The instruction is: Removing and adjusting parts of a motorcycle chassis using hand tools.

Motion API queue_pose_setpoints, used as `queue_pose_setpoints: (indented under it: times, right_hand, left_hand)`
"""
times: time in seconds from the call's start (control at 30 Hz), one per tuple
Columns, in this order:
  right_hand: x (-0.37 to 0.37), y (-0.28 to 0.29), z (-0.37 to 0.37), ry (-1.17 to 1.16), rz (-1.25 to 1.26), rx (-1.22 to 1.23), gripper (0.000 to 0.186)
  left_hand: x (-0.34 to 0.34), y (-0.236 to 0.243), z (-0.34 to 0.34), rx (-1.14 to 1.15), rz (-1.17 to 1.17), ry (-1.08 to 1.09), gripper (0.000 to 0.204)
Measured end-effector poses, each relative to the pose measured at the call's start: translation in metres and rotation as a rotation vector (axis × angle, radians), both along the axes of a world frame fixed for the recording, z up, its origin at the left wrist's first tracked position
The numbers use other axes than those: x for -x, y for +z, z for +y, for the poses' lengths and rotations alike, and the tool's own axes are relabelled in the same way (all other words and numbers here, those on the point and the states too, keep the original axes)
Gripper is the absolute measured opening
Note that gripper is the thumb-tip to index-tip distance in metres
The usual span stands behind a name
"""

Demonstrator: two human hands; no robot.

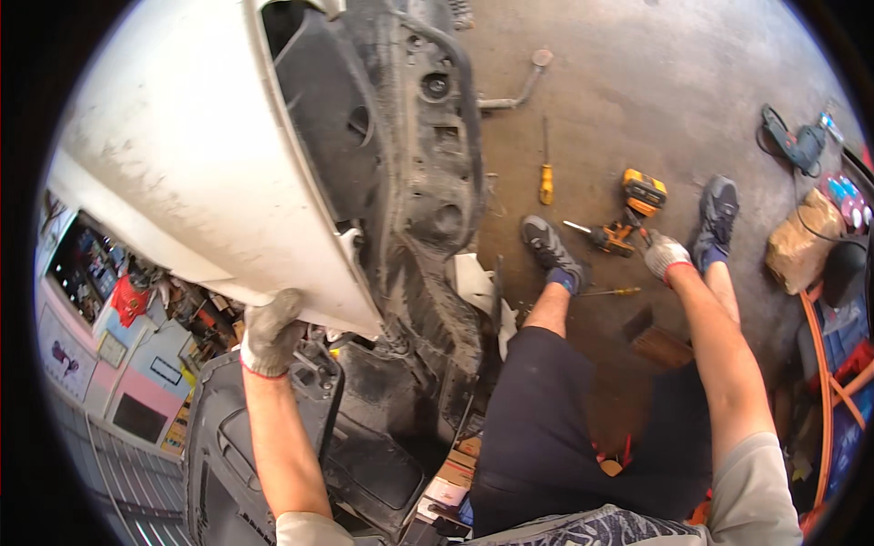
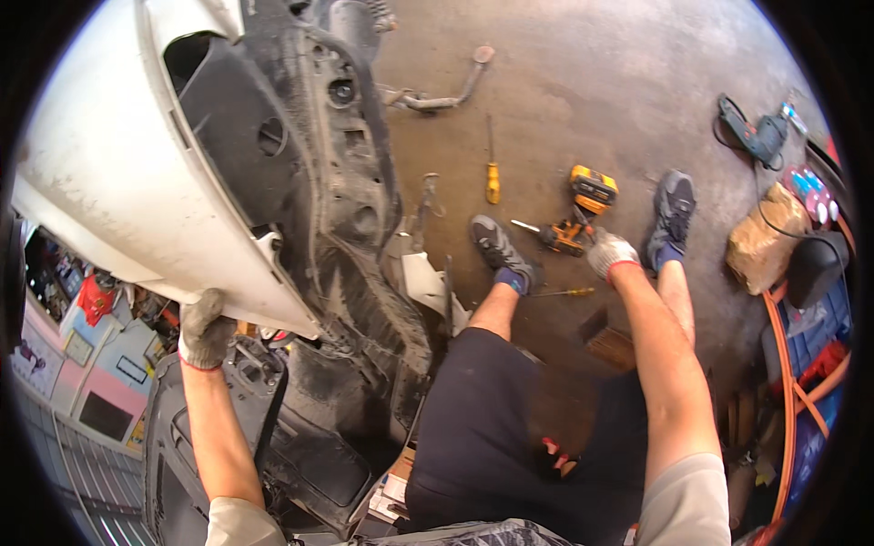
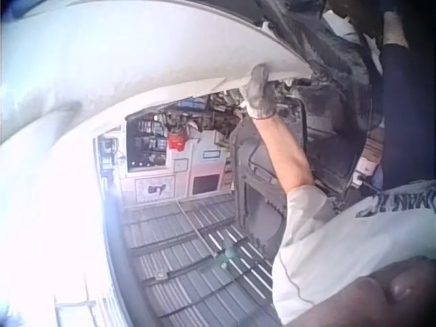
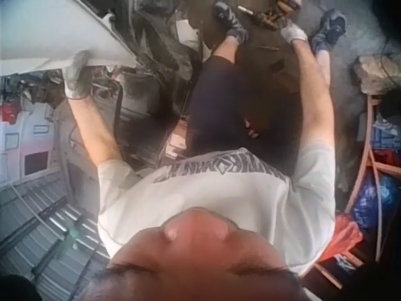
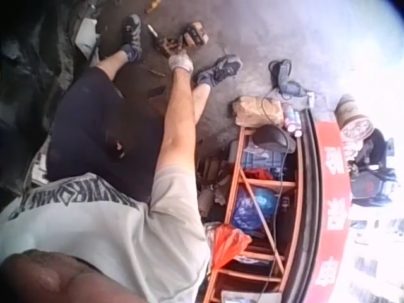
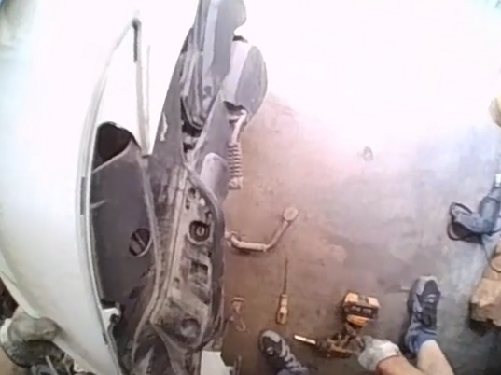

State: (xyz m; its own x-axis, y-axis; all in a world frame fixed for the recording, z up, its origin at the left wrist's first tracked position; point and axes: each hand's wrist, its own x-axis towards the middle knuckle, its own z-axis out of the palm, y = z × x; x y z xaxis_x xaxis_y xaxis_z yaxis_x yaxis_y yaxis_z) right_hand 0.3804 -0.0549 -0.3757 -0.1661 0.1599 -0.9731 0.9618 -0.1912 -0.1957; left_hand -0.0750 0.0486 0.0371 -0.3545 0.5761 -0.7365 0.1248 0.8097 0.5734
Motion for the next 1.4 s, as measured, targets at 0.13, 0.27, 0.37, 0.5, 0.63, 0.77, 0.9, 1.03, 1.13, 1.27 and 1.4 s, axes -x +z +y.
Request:
queue_pose_setpoints:
  times: [0.13,0.27,0.37,0.5,0.63,0.77,0.9,1.03,1.13,1.27,1.4]
  right_hand:
    - [0.008,0.006,0.005,-0.005,-0.003,-0.006,0.046]
    - [0.016,0.017,0.006,0.002,0.002,-0.044,0.043]
    - [0.014,0.018,0.0,-0.05,0.034,-0.024,0.045]
    - [0.007,0.003,-0.014,-0.118,0.145,-0.074,0.048]
    - [0.027,0.024,-0.026,-0.276,0.182,-0.14,0.05]
    - [0.043,0.034,-0.031,-0.602,0.266,0.024,0.032]
    - [0.041,0.028,-0.031,-0.544,0.255,0.087,0.024]
    - [0.041,0.059,-0.013,-0.606,0.247,0.055,0.031]
    - [0.042,0.076,-0.004,-0.554,0.284,0.042,0.039]
    - [0.048,0.11,0.006,-0.491,0.413,-0.123,0.044]
    - [0.069,0.19,0.047,-0.612,0.505,0.034,0.054]
  left_hand:
    - [0.012,0.006,0.0,0.142,0.014,0.039,0.049]
    - [-0.011,0.0,0.008,0.007,-0.071,0.06,0.05]
    - [-0.012,-0.004,0.007,-0.025,-0.101,0.058,0.049]
    - [0.0,0.002,0.003,-0.01,-0.083,0.042,0.039]
    - [-0.009,-0.006,0.001,-0.068,-0.034,0.049,0.033]
    - [-0.013,-0.005,0.0,-0.055,-0.011,0.079,0.024]
    - [0.012,-0.005,-0.005,-0.047,-0.14,0.069,0.041]
    - [0.013,-0.009,-0.01,-0.109,-0.091,0.097,0.041]
    - [0.01,-0.006,-0.007,-0.111,-0.068,0.077,0.035]
    - [0.002,-0.007,-0.004,-0.135,0.019,0.061,0.03]
    - [-0.026,-0.007,0.005,-0.074,0.012,0.044,0.039]
